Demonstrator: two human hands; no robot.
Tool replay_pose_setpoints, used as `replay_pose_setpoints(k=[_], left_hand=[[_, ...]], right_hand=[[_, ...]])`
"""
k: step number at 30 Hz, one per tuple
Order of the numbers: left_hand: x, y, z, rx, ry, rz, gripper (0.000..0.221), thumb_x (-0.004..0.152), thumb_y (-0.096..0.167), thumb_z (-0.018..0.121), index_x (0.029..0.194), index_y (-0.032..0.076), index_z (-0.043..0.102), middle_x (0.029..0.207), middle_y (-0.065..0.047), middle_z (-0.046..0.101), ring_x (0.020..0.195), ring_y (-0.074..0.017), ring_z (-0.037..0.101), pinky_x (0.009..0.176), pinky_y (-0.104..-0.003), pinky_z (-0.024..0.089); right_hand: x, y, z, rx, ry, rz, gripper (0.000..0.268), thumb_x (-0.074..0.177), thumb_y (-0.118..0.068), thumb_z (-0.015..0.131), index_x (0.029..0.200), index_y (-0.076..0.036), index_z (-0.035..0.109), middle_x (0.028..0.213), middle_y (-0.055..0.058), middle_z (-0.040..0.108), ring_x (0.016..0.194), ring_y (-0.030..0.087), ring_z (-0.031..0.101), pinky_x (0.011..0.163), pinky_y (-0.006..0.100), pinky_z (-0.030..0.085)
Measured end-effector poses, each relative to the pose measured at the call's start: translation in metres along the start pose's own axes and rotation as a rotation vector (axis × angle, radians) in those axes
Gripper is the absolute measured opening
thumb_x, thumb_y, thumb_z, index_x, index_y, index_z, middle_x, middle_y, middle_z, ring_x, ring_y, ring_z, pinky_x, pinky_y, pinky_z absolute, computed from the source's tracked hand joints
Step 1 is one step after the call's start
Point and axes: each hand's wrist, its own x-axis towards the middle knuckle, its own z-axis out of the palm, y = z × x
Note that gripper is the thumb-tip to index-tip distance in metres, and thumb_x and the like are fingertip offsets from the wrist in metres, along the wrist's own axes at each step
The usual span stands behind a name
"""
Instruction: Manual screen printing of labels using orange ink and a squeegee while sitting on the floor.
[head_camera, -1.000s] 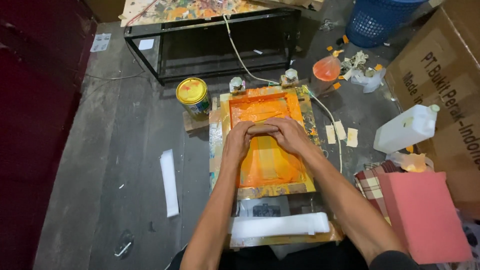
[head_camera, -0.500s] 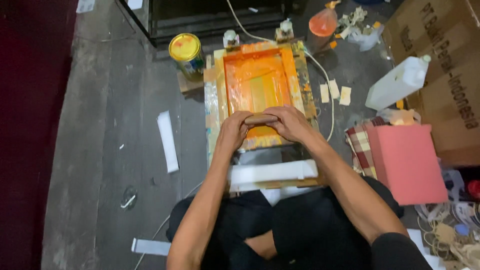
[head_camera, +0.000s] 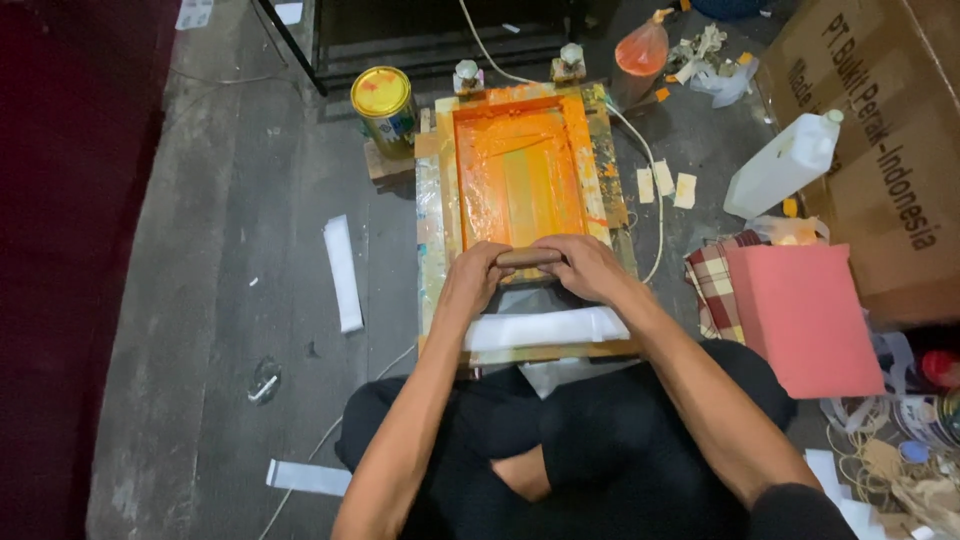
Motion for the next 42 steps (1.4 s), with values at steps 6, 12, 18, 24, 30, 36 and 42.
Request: replay_pose_setpoints(k=[6, 12, 18, 24, 30, 36, 42], left_hand=[[0.045, 0.005, -0.019, 0.023, 0.014, 0.014, 0.034, 0.093, 0.004, 0.063, 0.123, 0.016, 0.070, 0.115, -0.018, 0.071, 0.116, -0.0419, 0.065, 0.099, -0.052, 0.054], [0.119, -0.005, -0.028, 0.048, 0.140, 0.025, 0.036, 0.092, 0.002, 0.062, 0.125, 0.015, 0.068, 0.120, -0.016, 0.070, 0.120, -0.0393, 0.064, 0.102, -0.051, 0.051], [0.140, -0.028, -0.018, 0.044, 0.207, 0.049, 0.041, 0.089, -0.007, 0.062, 0.126, 0.010, 0.068, 0.126, -0.017, 0.069, 0.122, -0.0388, 0.063, 0.104, -0.049, 0.051], [0.115, -0.027, -0.015, 0.067, 0.168, 0.034, 0.040, 0.090, -0.005, 0.061, 0.124, 0.014, 0.068, 0.122, -0.011, 0.070, 0.118, -0.0357, 0.065, 0.099, -0.048, 0.054], [0.063, -0.030, 0.002, 0.101, 0.139, 0.046, 0.034, 0.091, 0.003, 0.066, 0.121, 0.017, 0.070, 0.117, -0.007, 0.070, 0.112, -0.0342, 0.067, 0.091, -0.050, 0.057], [0.022, -0.004, 0.000, 0.110, 0.044, 0.000, 0.037, 0.091, 0.001, 0.062, 0.123, 0.017, 0.068, 0.113, -0.011, 0.069, 0.112, -0.0389, 0.067, 0.091, -0.054, 0.056], [0.007, -0.009, 0.009, 0.146, -0.017, -0.055, 0.038, 0.090, 0.006, 0.065, 0.123, 0.025, 0.070, 0.113, -0.005, 0.070, 0.113, -0.0335, 0.068, 0.093, -0.052, 0.057]], right_hand=[[0.035, -0.010, -0.030, -0.049, 0.050, -0.007, 0.036, 0.093, -0.007, 0.060, 0.125, -0.019, 0.071, 0.118, 0.013, 0.076, 0.113, 0.041, 0.067, 0.093, 0.057, 0.055], [0.118, 0.042, -0.031, -0.208, 0.218, -0.141, 0.036, 0.096, -0.012, 0.057, 0.129, -0.015, 0.070, 0.115, 0.014, 0.075, 0.112, 0.043, 0.067, 0.112, 0.057, 0.040], [0.143, 0.062, -0.030, -0.200, 0.225, -0.169, 0.036, 0.096, -0.008, 0.059, 0.131, -0.012, 0.068, 0.119, 0.015, 0.074, 0.114, 0.042, 0.066, 0.116, 0.061, 0.033], [0.130, 0.103, 0.000, -0.259, 0.165, -0.127, 0.037, 0.097, -0.026, 0.058, 0.134, -0.028, 0.066, 0.131, -0.005, 0.071, 0.129, 0.019, 0.062, 0.126, 0.050, 0.022], [0.072, 0.076, 0.019, -0.136, 0.165, -0.165, 0.036, 0.096, -0.006, 0.060, 0.132, -0.009, 0.066, 0.128, 0.020, 0.069, 0.118, 0.046, 0.062, 0.120, 0.068, 0.019], [0.035, 0.059, 0.022, -0.081, 0.095, -0.135, 0.036, 0.095, -0.009, 0.064, 0.127, -0.024, 0.073, 0.103, 0.004, 0.078, 0.108, 0.036, 0.070, 0.121, 0.064, 0.022], [0.014, 0.048, 0.018, -0.108, 0.001, -0.057, 0.033, 0.091, -0.011, 0.067, 0.121, -0.024, 0.072, 0.097, 0.002, 0.080, 0.106, 0.034, 0.072, 0.123, 0.061, 0.023]])
